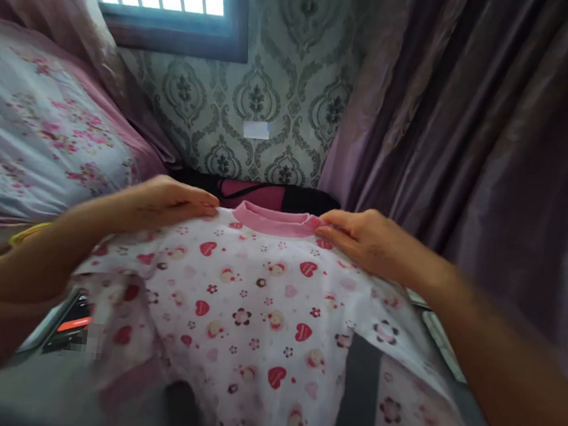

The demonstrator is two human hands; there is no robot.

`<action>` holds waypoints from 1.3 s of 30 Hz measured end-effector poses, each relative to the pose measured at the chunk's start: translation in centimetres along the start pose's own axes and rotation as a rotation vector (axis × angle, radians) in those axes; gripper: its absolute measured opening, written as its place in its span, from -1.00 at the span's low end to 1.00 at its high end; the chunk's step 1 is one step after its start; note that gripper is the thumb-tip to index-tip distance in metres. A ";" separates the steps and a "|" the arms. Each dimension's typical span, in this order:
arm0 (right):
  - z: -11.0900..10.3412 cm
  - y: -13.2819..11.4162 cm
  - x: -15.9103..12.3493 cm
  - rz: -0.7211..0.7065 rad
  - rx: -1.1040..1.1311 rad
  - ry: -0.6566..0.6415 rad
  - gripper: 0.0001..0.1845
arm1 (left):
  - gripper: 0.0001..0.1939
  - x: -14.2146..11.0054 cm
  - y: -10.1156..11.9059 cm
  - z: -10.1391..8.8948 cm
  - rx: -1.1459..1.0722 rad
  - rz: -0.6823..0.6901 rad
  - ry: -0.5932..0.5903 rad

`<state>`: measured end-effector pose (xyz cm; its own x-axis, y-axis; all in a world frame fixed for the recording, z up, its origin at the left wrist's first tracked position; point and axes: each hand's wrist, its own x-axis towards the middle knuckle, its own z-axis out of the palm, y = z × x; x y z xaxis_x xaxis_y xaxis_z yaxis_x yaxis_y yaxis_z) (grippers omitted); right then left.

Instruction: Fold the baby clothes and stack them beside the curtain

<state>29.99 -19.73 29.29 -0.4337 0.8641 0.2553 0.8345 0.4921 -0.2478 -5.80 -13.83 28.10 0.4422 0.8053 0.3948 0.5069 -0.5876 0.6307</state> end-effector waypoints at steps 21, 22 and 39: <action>22.0 12.4 6.8 0.288 -0.380 -0.338 -0.54 | -0.67 5.4 -18.1 19.5 0.525 -0.234 -0.387; 22.2 12.7 7.0 0.290 -0.374 -0.340 -0.52 | -0.67 5.7 -18.2 19.7 0.531 -0.244 -0.379; 23.6 16.0 11.0 0.367 -0.337 -0.348 -0.44 | -0.66 10.1 -21.8 21.7 0.553 -0.265 -0.309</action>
<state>30.53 0.09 6.06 -0.1360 0.9827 -0.1259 0.9876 0.1446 0.0619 3.64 5.39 3.79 0.3997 0.9165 0.0139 0.8943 -0.3933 0.2135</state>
